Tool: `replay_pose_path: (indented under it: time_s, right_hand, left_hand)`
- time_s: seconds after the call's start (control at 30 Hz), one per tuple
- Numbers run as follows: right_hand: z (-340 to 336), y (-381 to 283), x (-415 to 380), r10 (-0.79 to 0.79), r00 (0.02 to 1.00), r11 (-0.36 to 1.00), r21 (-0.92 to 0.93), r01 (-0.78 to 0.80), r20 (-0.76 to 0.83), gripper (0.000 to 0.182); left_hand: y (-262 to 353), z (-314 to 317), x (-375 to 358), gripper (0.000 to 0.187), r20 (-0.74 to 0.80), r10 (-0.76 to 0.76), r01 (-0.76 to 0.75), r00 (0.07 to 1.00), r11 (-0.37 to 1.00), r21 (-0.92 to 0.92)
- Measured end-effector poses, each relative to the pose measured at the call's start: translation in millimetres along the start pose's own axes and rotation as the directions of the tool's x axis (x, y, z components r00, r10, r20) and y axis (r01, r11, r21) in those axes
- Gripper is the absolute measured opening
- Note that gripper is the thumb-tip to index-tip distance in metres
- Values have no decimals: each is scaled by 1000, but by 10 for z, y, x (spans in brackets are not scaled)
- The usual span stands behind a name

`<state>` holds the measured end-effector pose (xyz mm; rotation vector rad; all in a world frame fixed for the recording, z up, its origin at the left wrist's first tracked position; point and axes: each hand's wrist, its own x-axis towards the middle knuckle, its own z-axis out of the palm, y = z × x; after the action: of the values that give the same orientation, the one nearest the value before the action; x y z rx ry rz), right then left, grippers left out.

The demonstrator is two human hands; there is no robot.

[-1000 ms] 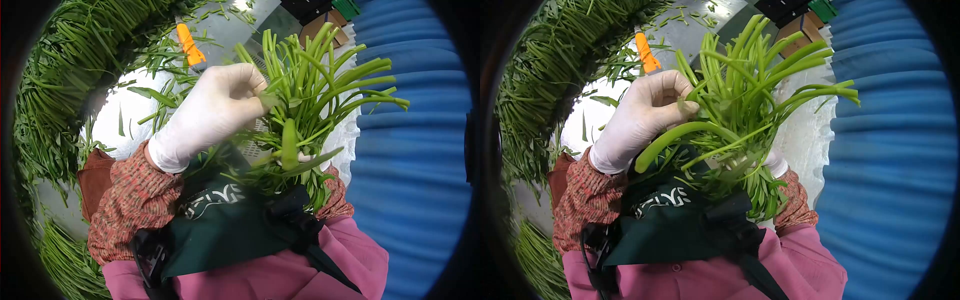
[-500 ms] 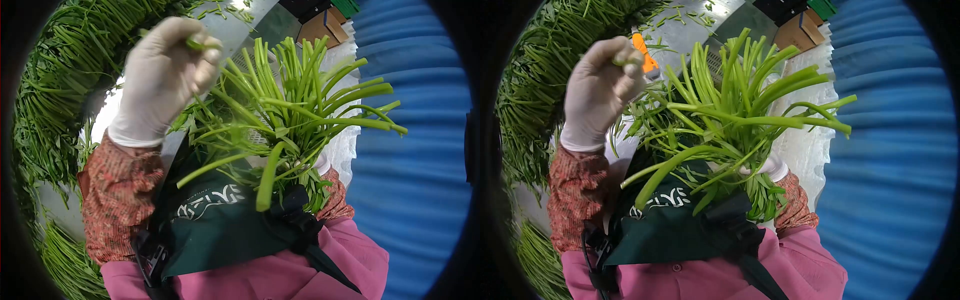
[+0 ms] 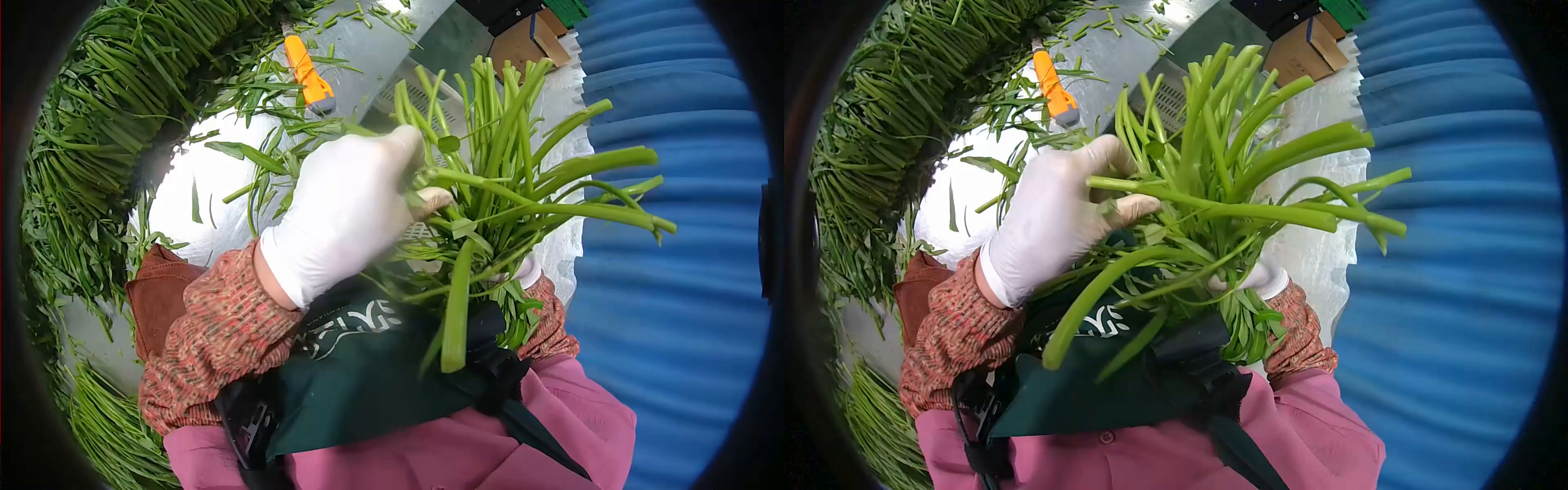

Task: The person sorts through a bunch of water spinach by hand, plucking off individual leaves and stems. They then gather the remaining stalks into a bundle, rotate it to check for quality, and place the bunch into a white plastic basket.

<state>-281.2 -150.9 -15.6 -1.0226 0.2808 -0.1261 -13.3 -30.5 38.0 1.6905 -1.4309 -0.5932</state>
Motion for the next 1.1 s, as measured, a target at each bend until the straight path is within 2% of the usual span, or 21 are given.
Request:
replay_pose_path:
  time_s: [0.07,0.17,0.2,0.27,0.37,0.43,0.47,0.57,0.67,0.77,0.8,0.83,0.87,0.9,0.93,0.97,1.0,1.03,1.1]
  right_hand:
    - [-15,5,-32,6,1000,999,-38,-6,-13,87]
    - [-33,-8,-47,15,1000,995,-98,-17,-17,85]
    - [-35,-12,-51,17,1000,994,-110,-18,-17,85]
    - [-46,-22,-55,21,1000,990,-137,-24,-17,84]
    - [-50,-21,-88,33,999,986,-162,-35,-17,82]
    - [-73,-14,-87,41,999,984,-175,-44,-18,81]
    - [-75,-13,-91,45,999,983,-179,-48,-19,80]
    - [-79,9,-108,48,998,979,-195,-53,-32,79]
    - [-85,-13,-122,62,997,972,-227,-68,-36,75]
    - [-83,-1,-79,39,999,994,-101,-36,33,75]
    - [-138,113,-85,-12,998,1000,-5,12,54,75]
    - [-218,112,-92,-63,994,960,-267,86,95,75]
    - [-298,110,-99,-114,984,833,-526,169,135,75]
    - [-379,109,-106,-164,971,651,-720,240,175,76]
    - [-361,98,-127,-181,967,607,-753,254,180,76]
    - [-351,93,-130,-180,968,630,-735,250,175,76]
    - [-320,78,-125,-163,975,690,-688,223,153,75]
    - [-250,61,-139,-120,987,797,-583,159,105,75]
    - [-149,26,-126,-62,997,907,-413,78,53,75]
  left_hand:
    - [-70,47,-29,37,-20,-5,2,1000,987,-159]
    - [-82,56,-10,36,-114,70,-75,991,996,-40]
    - [-60,2,-16,37,89,-43,59,995,979,-193]
    - [-44,29,24,34,207,-162,230,965,901,-367]
    - [-61,18,53,25,311,-192,331,931,805,-492]
    - [-44,-46,36,21,400,-162,393,902,694,-604]
    - [-60,-41,22,21,421,-149,413,895,632,-655]
    - [-70,-86,11,23,451,-168,440,877,658,-611]
    - [-118,-72,-18,22,410,-163,405,897,674,-618]
    - [-113,-160,-4,20,484,-142,489,863,470,-735]
    - [-106,-222,-13,16,496,-148,517,856,265,-814]
    - [-283,-217,15,15,459,-7,458,888,69,-886]
    - [-384,-241,27,17,376,43,378,926,-58,-924]
    - [-425,-257,39,19,284,82,295,955,-188,-937]
    - [-341,-346,64,22,231,-65,211,971,-228,-950]
    - [-252,-445,89,25,180,-212,123,961,-257,-959]
    - [-351,-554,124,26,110,-144,68,983,-267,-961]
    - [-380,-583,133,27,-16,-104,-37,994,-210,-977]
    - [-309,-604,132,26,-64,-148,-38,987,176,-984]
